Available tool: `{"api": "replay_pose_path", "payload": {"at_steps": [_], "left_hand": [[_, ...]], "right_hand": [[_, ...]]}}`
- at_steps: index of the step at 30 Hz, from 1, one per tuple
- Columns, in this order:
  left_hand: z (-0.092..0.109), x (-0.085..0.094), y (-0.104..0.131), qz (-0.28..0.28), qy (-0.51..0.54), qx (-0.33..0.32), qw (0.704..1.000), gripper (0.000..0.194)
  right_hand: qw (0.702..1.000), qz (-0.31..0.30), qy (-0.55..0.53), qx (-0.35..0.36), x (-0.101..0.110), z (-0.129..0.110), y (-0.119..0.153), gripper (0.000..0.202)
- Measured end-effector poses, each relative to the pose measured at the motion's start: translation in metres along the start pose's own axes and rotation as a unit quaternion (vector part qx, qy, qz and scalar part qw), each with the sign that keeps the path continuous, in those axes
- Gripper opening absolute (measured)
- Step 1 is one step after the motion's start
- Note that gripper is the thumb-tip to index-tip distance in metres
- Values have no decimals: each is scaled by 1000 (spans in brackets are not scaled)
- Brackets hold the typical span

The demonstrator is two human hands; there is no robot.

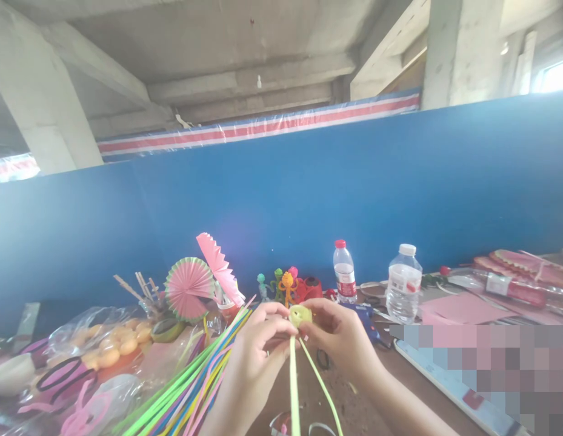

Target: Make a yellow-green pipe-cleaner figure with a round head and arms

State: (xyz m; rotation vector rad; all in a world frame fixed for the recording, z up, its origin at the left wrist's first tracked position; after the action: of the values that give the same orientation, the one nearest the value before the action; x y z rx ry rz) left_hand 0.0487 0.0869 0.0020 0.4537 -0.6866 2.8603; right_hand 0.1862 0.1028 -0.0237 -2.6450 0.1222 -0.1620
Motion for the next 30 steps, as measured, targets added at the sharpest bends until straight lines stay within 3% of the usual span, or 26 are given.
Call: {"api": "replay_pose_path", "payload": {"at_steps": [3, 7, 13, 18, 22, 30], "left_hand": [[-4, 1, -3, 20, -86, -67, 994, 14], [-2, 3, -3, 46, -164, -131, 977, 15], [-7, 6, -4, 2, -126, -52, 991, 10], [-16, 10, -6, -3, -57, -29, 998, 8], [-23, 9, -8, -12, -3, -3, 1000, 10], [-14, 12, -8, 27, -32, -1, 999, 14]], "right_hand": [[1000, 17, 26, -4, -4, 5, -1, 18], [998, -23, 63, -1, -15, 14, -2, 20], [995, -82, 54, 11, -23, 13, 4, 21], [989, -104, 85, 61, -25, 5, 9, 6], [984, -110, 102, 92, -24, 2, 11, 15], [980, -98, 124, 124, -25, 4, 14, 20]]}}
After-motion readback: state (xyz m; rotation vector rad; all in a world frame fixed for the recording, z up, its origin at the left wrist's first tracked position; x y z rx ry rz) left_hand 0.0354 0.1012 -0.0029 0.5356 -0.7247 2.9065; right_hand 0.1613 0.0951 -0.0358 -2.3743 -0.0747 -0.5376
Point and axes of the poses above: each hand's wrist, its own y-axis away from the middle knuckle, its own x-axis out of the back of the hand, z = x × y, the point moved 6 cm from there along -y, towards the middle knuckle, and after that the axes turned 2 degrees about z, right-handed, at the moved point
